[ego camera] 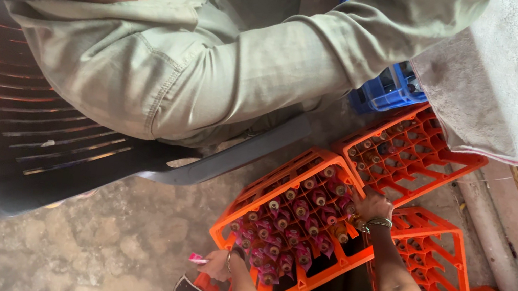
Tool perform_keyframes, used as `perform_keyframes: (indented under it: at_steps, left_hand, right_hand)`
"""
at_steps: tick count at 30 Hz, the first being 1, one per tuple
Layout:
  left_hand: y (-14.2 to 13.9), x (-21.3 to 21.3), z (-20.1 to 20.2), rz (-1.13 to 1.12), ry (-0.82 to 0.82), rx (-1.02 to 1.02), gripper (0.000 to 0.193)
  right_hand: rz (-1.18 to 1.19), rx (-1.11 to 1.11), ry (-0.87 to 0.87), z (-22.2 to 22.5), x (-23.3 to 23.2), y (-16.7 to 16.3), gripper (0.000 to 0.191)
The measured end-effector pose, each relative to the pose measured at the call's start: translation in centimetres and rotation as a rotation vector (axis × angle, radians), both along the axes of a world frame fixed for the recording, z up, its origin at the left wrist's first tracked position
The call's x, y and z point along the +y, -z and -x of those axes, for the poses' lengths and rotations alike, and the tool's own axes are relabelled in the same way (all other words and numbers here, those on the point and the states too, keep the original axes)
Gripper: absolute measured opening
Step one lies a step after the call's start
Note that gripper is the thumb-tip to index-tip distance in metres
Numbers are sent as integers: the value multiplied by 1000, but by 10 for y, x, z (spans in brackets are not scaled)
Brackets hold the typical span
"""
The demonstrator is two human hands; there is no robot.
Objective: The person sits on the floor and wraps small pink packets around the necks of glass bottles filled with orange liquid. They place the wrapped bottles into orange plastic crates. Another person occasionally hands bottles to the camera wearer.
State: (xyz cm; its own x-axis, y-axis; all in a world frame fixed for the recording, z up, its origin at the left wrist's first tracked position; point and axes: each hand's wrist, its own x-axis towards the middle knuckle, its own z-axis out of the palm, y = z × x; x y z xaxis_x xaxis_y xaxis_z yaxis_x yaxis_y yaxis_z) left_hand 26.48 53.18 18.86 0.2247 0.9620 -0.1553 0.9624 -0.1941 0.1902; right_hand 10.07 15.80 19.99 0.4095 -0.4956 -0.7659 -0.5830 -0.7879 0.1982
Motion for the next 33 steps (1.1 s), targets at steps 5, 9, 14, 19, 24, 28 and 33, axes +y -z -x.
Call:
perform_keyframes:
  at_steps: [5,9,14,19,24,28,33]
  left_hand:
    - [0,2,1,50,2,-10,30]
    - [0,1,3,71,5,-48,28]
    - [2,1,2,88,-20,-44,26]
    - [3,1,1,7,23,-37,25]
    - [3,0,2,34,21,-30,27]
    - [2,0,2,47,30,-18,29]
    - [3,-1,1,40,21,-8,30]
  right_hand:
    - [55,-224,352,0,0,4,71]
    - [78,-338,390,3,2,5,65]
    - [99,-369,387,3,2,5,65]
    - [65,-228,363,-2,-1,3,72]
    - [77,-145,292,-4,-2,-1,78]
    - [97,-186,306,-5,-1,-4,76]
    - [62,-158,290,-7,-4,-6,78]
